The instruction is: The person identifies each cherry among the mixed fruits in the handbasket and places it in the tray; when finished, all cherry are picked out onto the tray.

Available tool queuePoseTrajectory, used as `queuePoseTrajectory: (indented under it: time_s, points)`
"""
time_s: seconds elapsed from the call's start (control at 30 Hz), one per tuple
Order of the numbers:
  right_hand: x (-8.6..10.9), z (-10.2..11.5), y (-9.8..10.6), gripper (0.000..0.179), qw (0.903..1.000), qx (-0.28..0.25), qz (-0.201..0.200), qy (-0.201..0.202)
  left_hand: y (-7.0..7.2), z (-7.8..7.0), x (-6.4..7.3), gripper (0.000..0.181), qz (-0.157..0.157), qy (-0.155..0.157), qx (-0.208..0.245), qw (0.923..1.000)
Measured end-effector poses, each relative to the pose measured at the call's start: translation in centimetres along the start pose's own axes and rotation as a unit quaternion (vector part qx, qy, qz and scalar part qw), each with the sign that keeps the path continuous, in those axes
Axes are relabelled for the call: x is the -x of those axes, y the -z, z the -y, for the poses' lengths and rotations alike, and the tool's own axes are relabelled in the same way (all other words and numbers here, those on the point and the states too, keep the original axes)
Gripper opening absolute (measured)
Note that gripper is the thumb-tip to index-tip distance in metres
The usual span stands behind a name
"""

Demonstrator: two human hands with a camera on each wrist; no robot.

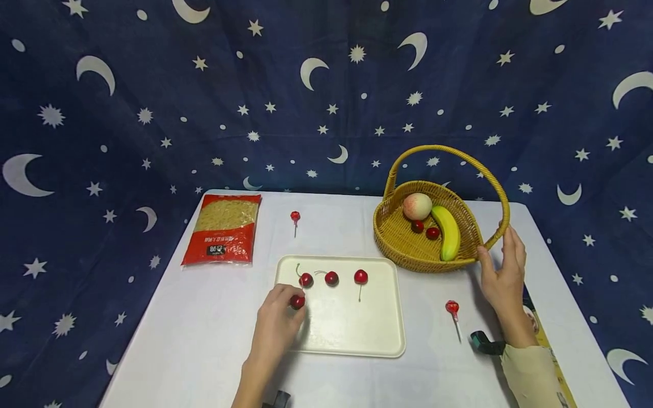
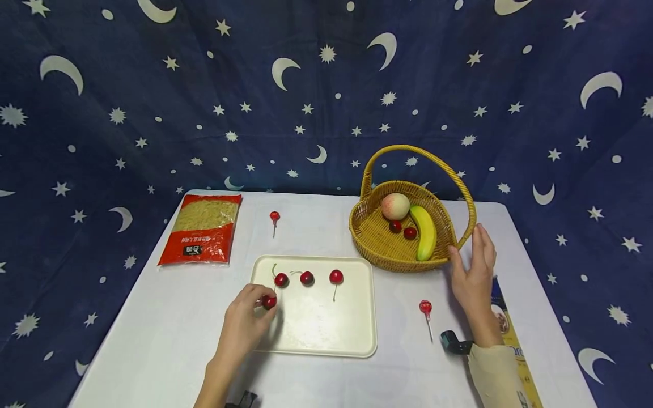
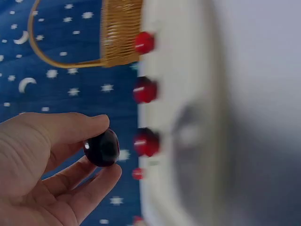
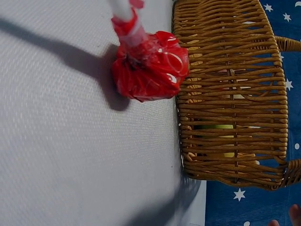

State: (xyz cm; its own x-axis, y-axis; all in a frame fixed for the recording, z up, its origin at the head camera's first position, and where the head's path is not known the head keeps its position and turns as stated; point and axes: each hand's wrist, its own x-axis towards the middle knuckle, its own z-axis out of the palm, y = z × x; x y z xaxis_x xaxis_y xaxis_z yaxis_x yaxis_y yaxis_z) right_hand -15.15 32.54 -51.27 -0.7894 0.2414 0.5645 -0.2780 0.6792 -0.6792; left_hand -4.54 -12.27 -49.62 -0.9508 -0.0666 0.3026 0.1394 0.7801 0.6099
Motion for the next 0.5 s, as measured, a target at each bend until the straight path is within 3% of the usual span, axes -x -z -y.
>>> queuePoseTrajectory:
  time_s: [0.1, 0.23, 0.5]
  points:
    - [-0.1, -0.1, 0.0, 0.079, 1.0000, -0.003, -0.007, 0.006, -1.4, 0.7, 1.1, 0.030, 0.025, 0.024, -0.028, 0.9990]
    - [-0.1, 0.0, 0.2, 0.079, 0.9999, -0.004, -0.009, 0.007, -2.4, 1.2, 1.5, 0.030, 0.040, 0.029, -0.053, 0.9974]
    - [0.1, 0.1, 0.4, 0.076, 0.9999, 0.001, 0.009, -0.013, -2.5, 0.7, 1.3, 0.041, 0.063, 0.025, -0.075, 0.9949]
